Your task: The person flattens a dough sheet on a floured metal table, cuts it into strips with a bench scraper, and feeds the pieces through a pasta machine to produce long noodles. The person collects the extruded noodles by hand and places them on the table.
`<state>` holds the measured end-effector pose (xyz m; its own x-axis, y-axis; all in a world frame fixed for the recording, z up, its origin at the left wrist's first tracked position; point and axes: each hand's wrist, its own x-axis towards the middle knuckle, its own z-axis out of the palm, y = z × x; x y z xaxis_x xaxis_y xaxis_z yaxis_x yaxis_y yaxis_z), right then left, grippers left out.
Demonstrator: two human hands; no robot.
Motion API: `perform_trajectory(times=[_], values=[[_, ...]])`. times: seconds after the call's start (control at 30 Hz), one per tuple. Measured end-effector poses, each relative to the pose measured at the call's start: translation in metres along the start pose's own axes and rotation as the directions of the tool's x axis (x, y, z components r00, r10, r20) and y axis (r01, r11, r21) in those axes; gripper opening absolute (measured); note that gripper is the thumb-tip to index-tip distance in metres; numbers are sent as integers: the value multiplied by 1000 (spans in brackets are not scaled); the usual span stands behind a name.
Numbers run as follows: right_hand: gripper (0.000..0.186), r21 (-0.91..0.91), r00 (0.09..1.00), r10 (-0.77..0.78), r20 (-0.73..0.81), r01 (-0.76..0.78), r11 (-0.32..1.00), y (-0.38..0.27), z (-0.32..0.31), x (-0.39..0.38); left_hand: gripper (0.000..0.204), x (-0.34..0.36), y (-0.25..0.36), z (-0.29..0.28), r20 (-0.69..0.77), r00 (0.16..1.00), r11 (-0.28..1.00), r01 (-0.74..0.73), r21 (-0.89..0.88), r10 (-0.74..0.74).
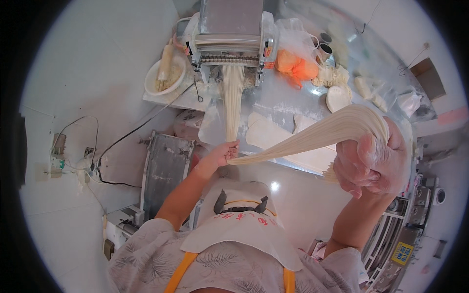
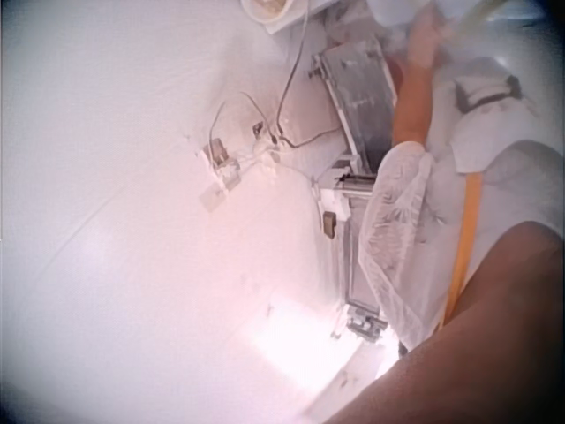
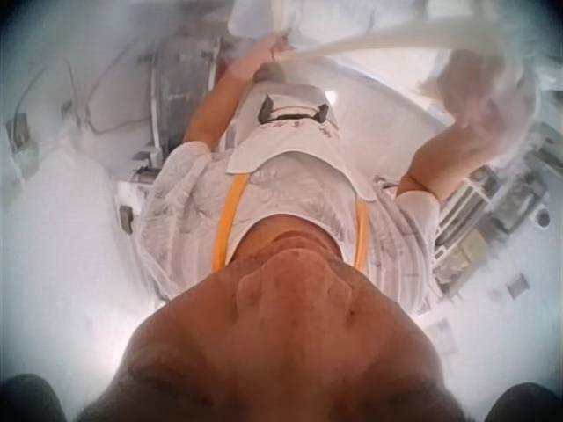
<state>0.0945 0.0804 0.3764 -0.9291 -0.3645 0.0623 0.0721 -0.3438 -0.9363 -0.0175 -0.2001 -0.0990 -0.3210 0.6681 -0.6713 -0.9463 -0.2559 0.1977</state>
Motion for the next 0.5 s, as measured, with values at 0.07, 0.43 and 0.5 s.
perform_trajectory(times=[0.07,0.43,0.5], values=[[43,0,1000,10,-10,-10,1000,-2,-8,-8,29,3,3,-2,45,999,1000,-2,-22,3],[51,-133,951,-65,-302,26,991,-29,-47,-53,27,44,11,73,33,999,999,13,-29,-12],[51,-135,946,-85,-312,45,990,-38,-65,-69,30,68,16,102,-1,997,997,-72,-20,72]])
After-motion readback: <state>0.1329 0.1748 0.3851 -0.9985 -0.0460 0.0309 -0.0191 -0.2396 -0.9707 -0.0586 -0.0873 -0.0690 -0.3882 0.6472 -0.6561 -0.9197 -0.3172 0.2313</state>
